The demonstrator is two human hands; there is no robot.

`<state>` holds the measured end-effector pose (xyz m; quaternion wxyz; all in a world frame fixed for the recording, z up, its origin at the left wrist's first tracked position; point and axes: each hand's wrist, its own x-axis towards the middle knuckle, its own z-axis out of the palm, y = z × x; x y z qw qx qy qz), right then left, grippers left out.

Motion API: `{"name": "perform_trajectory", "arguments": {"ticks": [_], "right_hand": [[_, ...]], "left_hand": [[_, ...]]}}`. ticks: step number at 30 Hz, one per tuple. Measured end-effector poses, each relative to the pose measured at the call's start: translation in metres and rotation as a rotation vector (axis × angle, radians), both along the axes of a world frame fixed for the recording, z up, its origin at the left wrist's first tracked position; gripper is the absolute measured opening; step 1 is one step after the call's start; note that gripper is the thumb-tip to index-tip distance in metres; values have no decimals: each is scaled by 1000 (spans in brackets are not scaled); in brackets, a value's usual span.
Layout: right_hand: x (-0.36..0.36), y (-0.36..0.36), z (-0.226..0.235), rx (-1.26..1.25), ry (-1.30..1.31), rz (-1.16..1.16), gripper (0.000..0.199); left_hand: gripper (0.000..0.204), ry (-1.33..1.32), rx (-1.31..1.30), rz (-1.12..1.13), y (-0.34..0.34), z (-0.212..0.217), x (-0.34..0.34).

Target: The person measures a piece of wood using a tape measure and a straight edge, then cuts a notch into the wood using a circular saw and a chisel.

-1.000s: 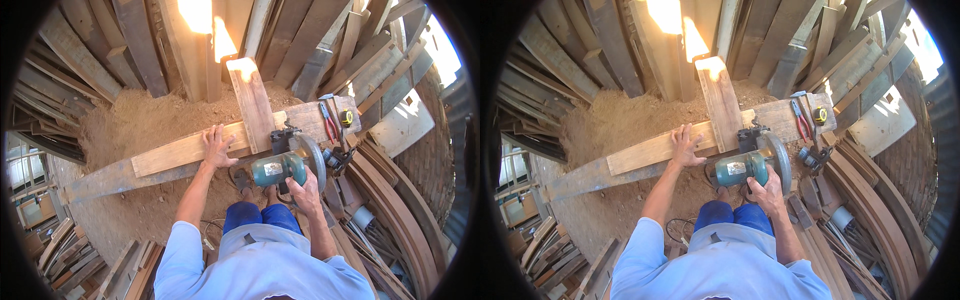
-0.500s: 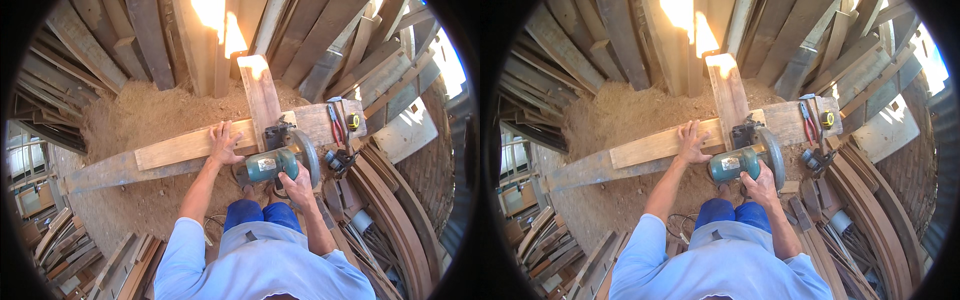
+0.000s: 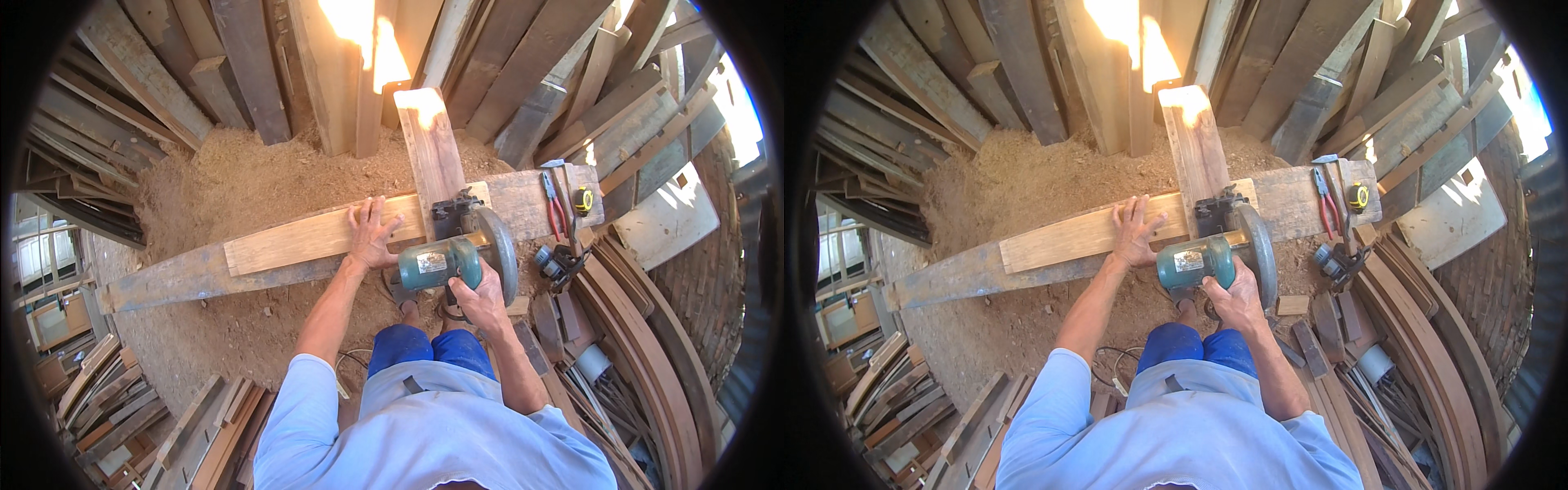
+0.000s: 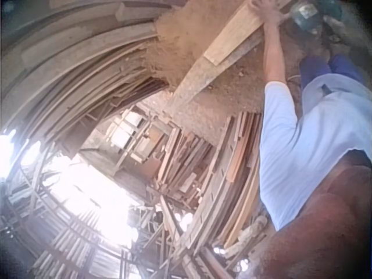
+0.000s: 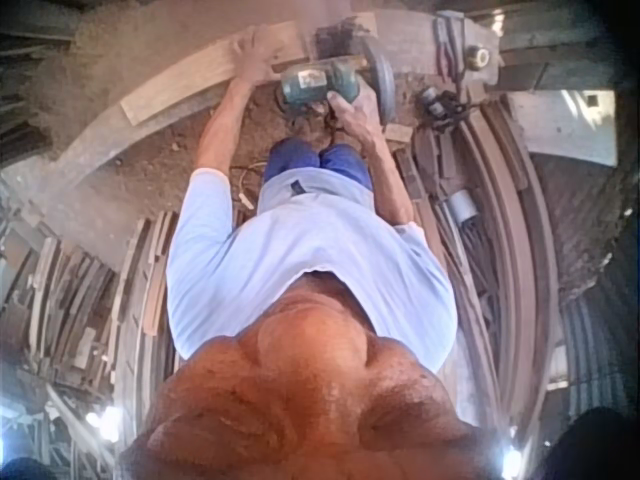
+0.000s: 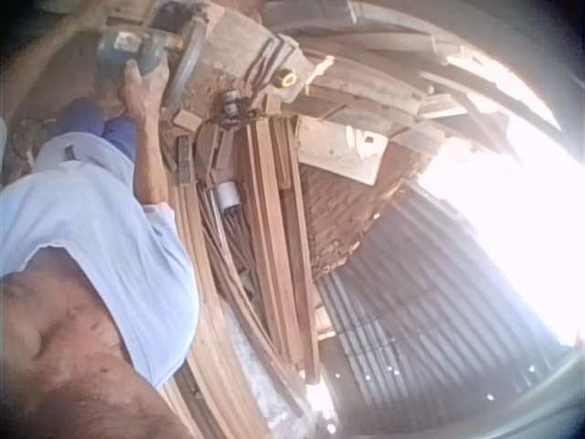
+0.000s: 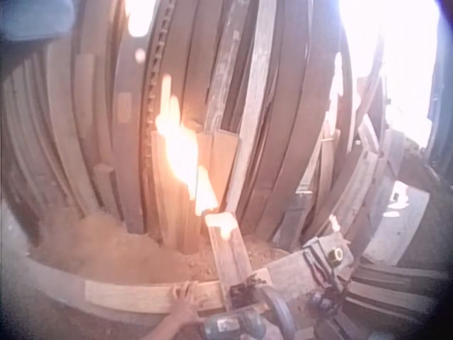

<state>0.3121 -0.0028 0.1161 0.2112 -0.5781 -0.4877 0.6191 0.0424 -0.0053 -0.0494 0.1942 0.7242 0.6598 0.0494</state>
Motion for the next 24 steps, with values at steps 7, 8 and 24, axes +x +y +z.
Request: {"name": "perform_trajectory", "arguments": {"ticks": [7,8,24], "right_hand": [[-3,4,-1,28,-13,17,29],[-2,4,-1,72,-57,22,29],[99,-34,31,-44,-63,-418,28]], "left_hand": [[86,16,-16,-1,0,2,-3],[86,16,-16,-2,0,3,-2],[67,-27,104,-432,-9,-12,5]]}}
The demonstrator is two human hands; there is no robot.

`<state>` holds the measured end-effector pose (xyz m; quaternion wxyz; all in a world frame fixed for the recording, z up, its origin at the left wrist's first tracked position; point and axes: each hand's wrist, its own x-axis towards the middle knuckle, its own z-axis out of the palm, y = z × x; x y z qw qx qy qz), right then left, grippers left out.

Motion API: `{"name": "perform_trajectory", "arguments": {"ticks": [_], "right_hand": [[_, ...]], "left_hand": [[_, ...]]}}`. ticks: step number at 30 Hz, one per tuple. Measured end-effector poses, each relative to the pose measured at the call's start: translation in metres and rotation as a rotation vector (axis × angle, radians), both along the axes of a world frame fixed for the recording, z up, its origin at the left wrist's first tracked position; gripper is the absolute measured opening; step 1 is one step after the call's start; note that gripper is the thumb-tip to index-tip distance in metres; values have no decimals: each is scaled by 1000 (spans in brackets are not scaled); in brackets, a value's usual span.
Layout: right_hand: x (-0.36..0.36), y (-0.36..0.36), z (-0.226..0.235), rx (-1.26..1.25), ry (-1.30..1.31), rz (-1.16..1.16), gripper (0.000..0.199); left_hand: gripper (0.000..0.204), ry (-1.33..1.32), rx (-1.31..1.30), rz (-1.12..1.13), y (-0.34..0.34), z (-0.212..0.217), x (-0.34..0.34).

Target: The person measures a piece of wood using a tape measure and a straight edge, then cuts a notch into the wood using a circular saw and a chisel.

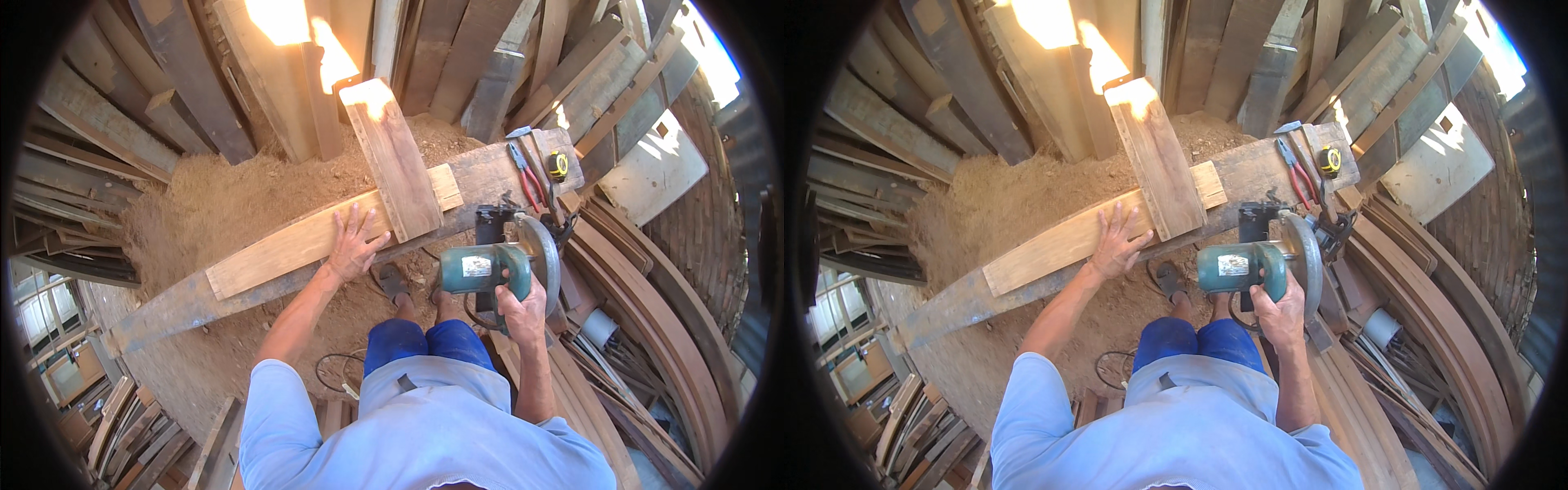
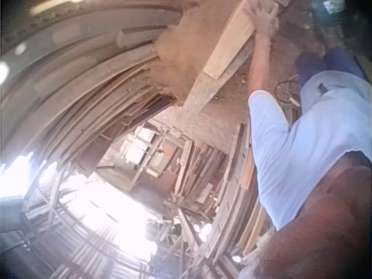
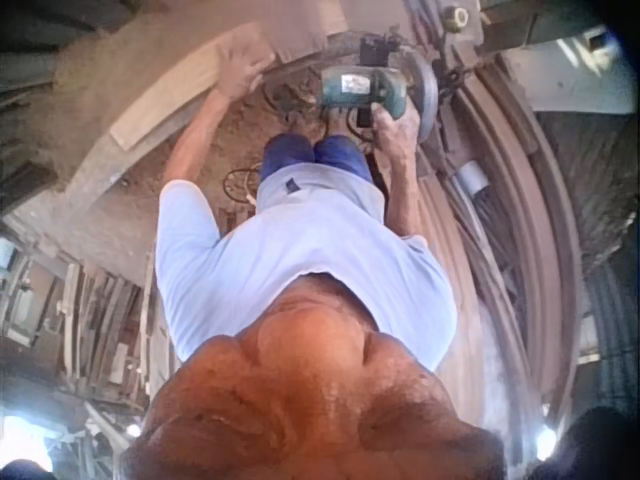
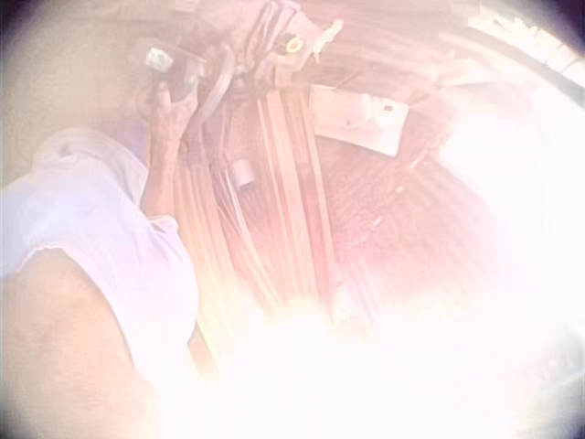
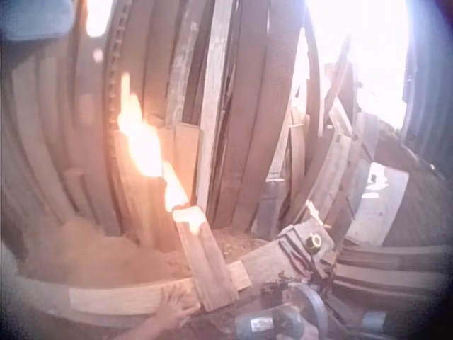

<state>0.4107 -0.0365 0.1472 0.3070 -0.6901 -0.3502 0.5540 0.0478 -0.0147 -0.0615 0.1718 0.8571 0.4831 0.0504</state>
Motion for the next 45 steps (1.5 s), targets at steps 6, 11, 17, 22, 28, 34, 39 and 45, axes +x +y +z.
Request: {"name": "perform_trajectory", "arguments": {"ticks": [6,11,17,22,28,34,39,45], "right_hand": [[14,0,-5,-25,7,-83,25],[15,1,-6,-34,0,-40,28],[11,4,-15,-20,62,-19,29],[7,7,-18,-7,84,32,32],[4,9,-17,3,91,34,33],[3,9,-16,-5,73,44,34],[5,9,-17,12,66,80,35],[1,9,-16,-12,87,79,35]], "left_hand": [[65,34,-29,1,2,1,3],[68,24,-14,21,-1,0,4],[68,29,-35,28,-1,1,5],[67,52,-29,25,-1,-5,2],[68,20,-44,24,1,-3,2],[69,21,-54,32,0,-1,2],[67,44,-53,37,0,1,6],[66,68,-57,41,0,2,8]]}}
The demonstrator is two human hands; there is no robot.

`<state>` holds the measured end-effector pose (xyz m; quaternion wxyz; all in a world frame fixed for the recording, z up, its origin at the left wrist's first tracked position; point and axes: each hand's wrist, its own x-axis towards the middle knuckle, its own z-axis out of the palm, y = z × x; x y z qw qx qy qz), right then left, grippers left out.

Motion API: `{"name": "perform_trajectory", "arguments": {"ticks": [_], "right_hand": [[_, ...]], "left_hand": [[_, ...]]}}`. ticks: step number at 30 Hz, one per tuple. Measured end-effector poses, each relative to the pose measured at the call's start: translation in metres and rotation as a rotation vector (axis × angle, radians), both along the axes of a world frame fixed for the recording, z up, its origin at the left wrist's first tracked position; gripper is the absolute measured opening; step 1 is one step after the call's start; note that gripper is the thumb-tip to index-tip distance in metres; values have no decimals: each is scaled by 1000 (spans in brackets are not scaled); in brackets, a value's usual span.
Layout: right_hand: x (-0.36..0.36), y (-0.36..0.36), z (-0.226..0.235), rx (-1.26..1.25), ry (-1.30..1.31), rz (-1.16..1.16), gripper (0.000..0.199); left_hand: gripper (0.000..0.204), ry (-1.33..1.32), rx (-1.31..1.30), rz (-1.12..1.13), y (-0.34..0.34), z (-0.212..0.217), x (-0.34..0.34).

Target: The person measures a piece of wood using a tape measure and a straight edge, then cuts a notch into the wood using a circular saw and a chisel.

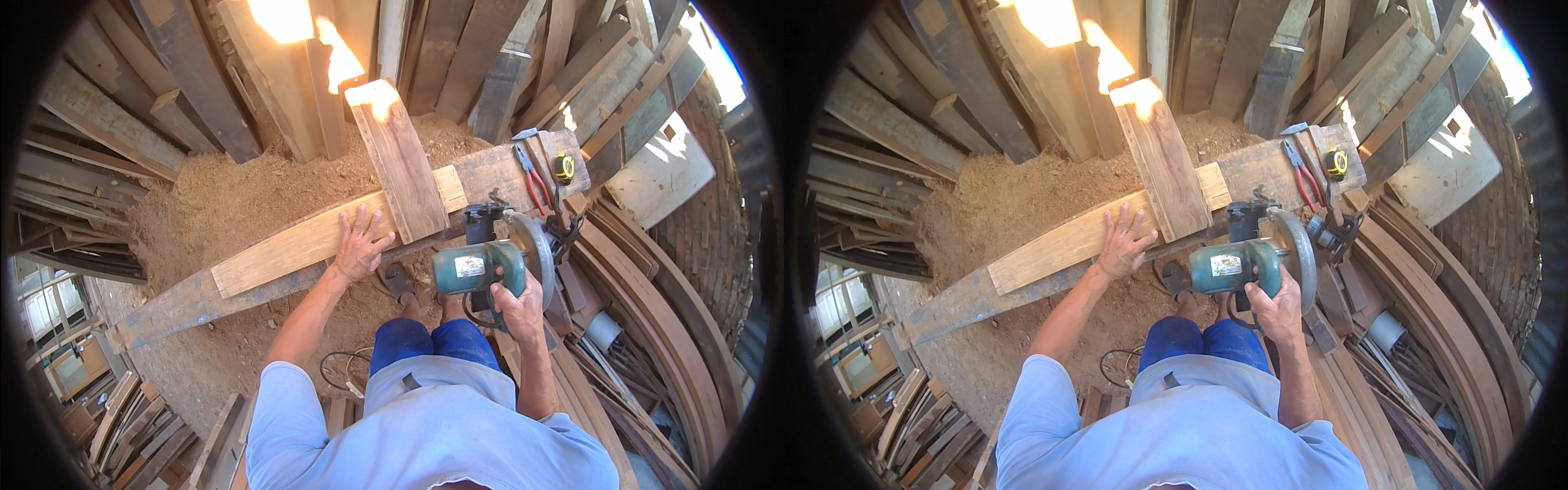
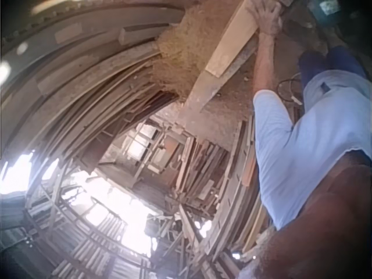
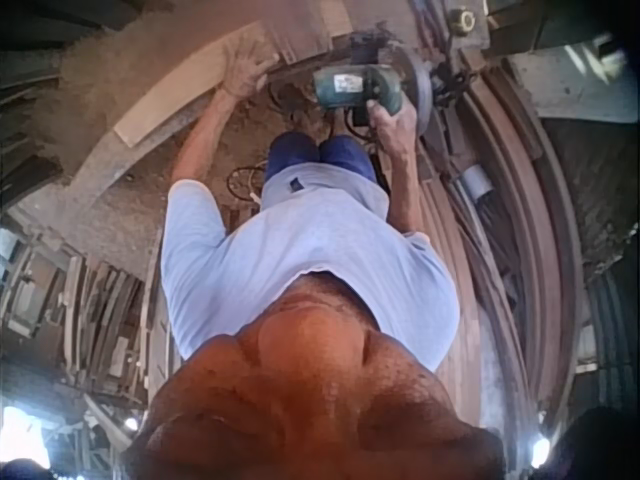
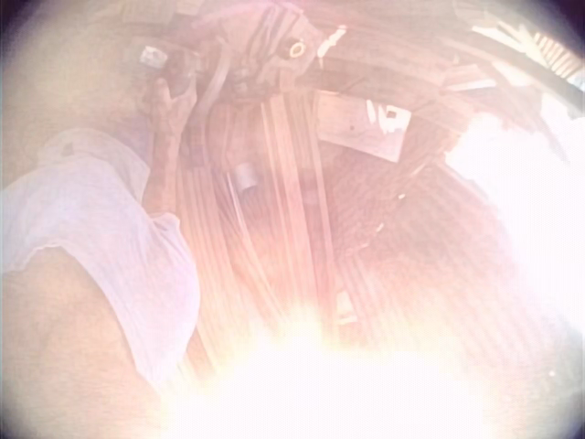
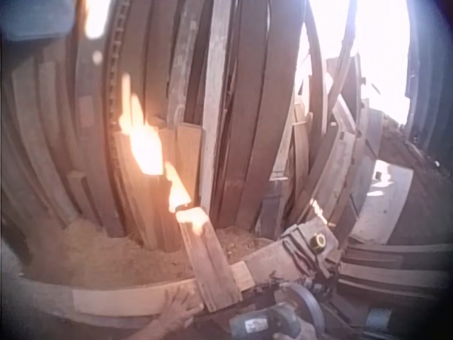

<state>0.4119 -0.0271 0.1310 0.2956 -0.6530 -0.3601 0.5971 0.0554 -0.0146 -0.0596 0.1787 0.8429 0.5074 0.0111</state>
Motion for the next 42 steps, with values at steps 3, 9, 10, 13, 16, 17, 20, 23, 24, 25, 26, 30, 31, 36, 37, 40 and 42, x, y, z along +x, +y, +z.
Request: {"name": "perform_trajectory", "arguments": {"ticks": [3,9,10,13,16,17,20,23,24,25,26,30,31,36,37,40,42], "right_hand": [[-6,2,5,-7,-4,35,33],[-19,3,-13,89,-77,145,34],[-19,2,-18,118,-88,170,37],[-27,5,-18,146,-136,222,37],[-30,6,-14,143,-142,231,36],[-31,6,-9,102,-112,193,34],[-28,6,7,21,-50,101,30],[-20,4,16,-24,-5,27,30],[-18,3,16,-18,-21,20,30],[-15,1,16,-12,-36,14,30],[-12,1,15,-2,-47,9,30],[-5,-1,7,59,-89,13,32],[-3,-1,6,49,-86,11,32],[-3,0,11,-12,-50,-12,32],[-3,-1,8,2,-52,1,32],[-7,-4,2,20,-51,42,32],[-12,-1,5,-6,-46,67,32]], "left_hand": [[65,15,6,-1,0,0,0],[64,25,41,2,2,4,2],[64,26,46,0,3,7,3],[63,25,50,2,3,10,3],[64,12,51,4,3,10,2],[64,9,52,4,2,8,1],[64,4,72,6,0,5,1],[63,-2,82,8,0,4,2],[63,-4,83,9,1,5,2],[63,0,78,2,1,5,3],[63,9,76,-3,1,5,3],[64,27,85,-9,3,5,2],[64,27,84,-8,2,5,1],[55,35,33,2,5,15,6],[54,34,36,1,5,15,7],[57,36,53,0,3,11,5],[62,37,72,-1,3,9,4]]}}
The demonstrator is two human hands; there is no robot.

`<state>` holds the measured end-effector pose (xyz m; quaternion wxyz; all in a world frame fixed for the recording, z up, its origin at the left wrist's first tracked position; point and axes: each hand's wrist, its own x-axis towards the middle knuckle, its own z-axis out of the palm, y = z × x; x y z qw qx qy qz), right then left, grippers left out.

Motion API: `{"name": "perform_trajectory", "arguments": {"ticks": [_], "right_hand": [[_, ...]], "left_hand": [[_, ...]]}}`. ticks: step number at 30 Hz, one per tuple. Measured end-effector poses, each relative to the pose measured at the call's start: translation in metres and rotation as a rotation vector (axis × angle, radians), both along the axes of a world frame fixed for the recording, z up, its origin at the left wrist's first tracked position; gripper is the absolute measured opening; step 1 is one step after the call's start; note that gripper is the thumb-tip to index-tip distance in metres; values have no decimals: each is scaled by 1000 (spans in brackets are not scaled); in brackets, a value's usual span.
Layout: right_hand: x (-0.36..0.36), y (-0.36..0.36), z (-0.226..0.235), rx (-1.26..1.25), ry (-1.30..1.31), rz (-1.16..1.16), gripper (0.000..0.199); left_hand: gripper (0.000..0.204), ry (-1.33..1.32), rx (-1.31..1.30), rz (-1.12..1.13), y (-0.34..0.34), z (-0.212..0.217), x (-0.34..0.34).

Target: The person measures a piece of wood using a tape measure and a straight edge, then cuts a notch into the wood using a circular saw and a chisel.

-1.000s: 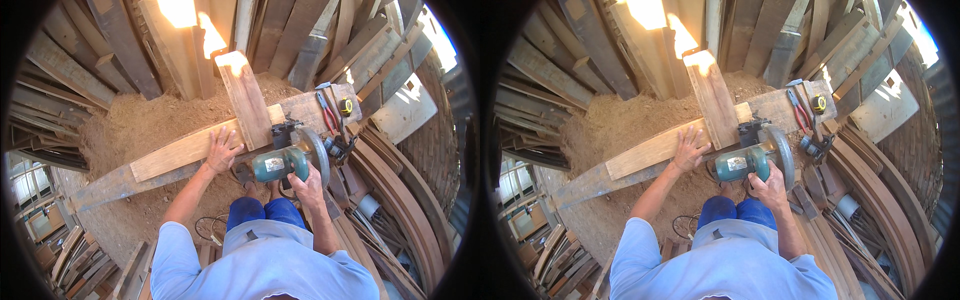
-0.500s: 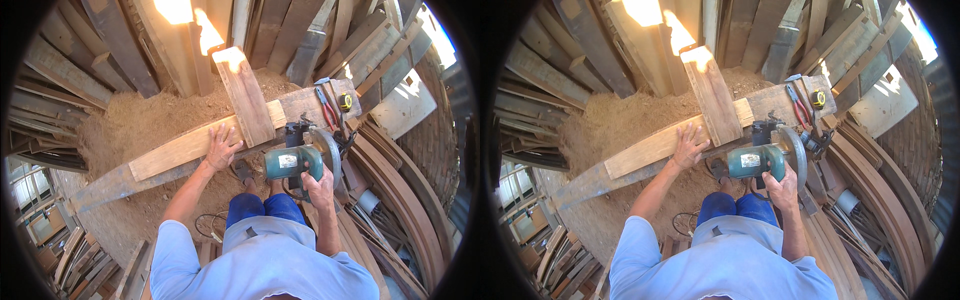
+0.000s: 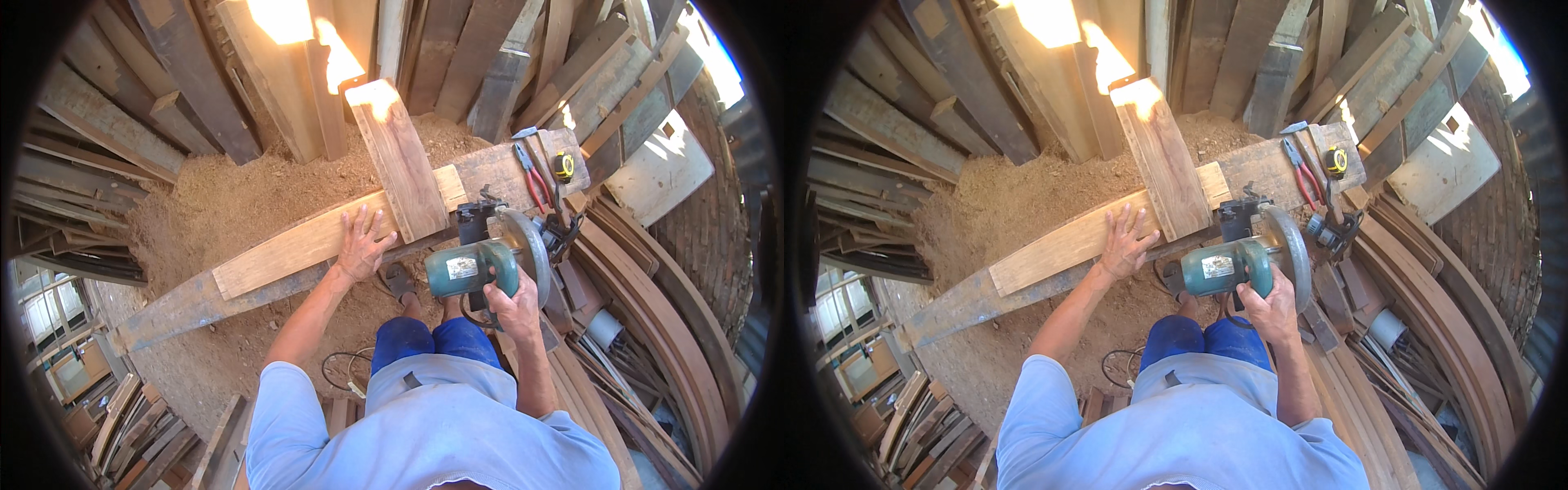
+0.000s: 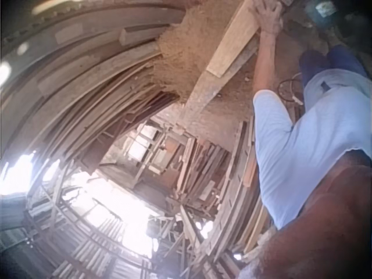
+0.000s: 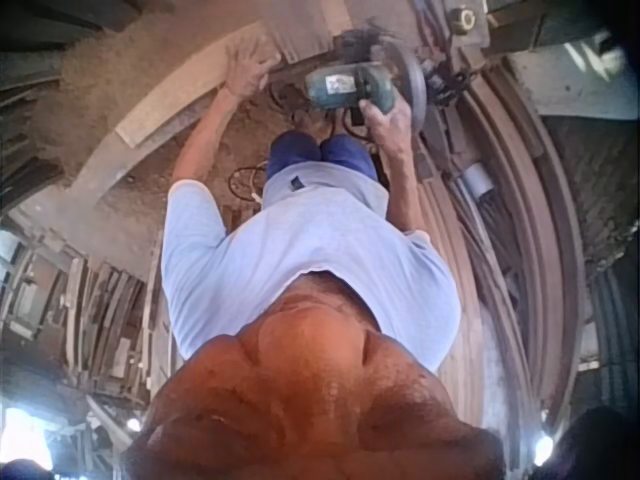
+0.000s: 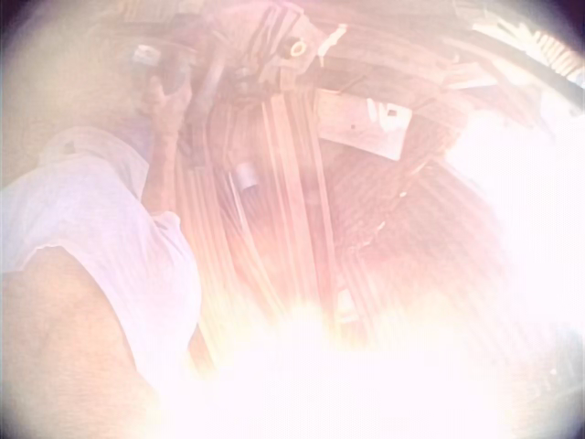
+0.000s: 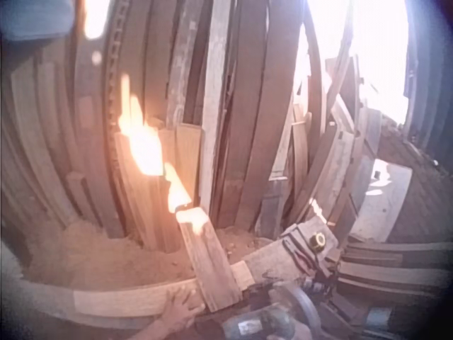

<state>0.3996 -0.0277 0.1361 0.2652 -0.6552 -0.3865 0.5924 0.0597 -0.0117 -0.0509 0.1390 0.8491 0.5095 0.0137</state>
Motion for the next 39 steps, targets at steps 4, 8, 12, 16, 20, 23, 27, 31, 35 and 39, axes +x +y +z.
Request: {"name": "perform_trajectory", "arguments": {"ticks": [4,8,12,16,20,23,27,31,35,39], "right_hand": [[-9,3,-6,69,-81,99,32],[-26,10,-2,119,-165,192,31],[-27,9,-7,149,-240,264,37],[-28,13,4,105,-274,259,35],[-26,12,0,112,-224,240,35],[-25,12,1,123,-211,250,34],[-36,12,10,71,-107,193,31],[-45,16,2,160,-156,287,31],[-55,17,-4,126,-153,304,31],[-63,17,-9,153,-145,319,32]], "left_hand": [[60,5,15,1,-1,-2,1],[59,-6,28,12,-2,-4,-1],[68,4,49,-14,0,-1,-7],[93,-13,-59,298,12,14,-9],[103,-50,-95,379,9,15,-19],[102,-67,-94,368,11,15,-18],[101,-48,-71,362,9,10,-20],[100,-49,-61,362,10,8,-21],[100,-48,-71,366,9,8,-20],[101,-52,-63,370,9,6,-21]]}}
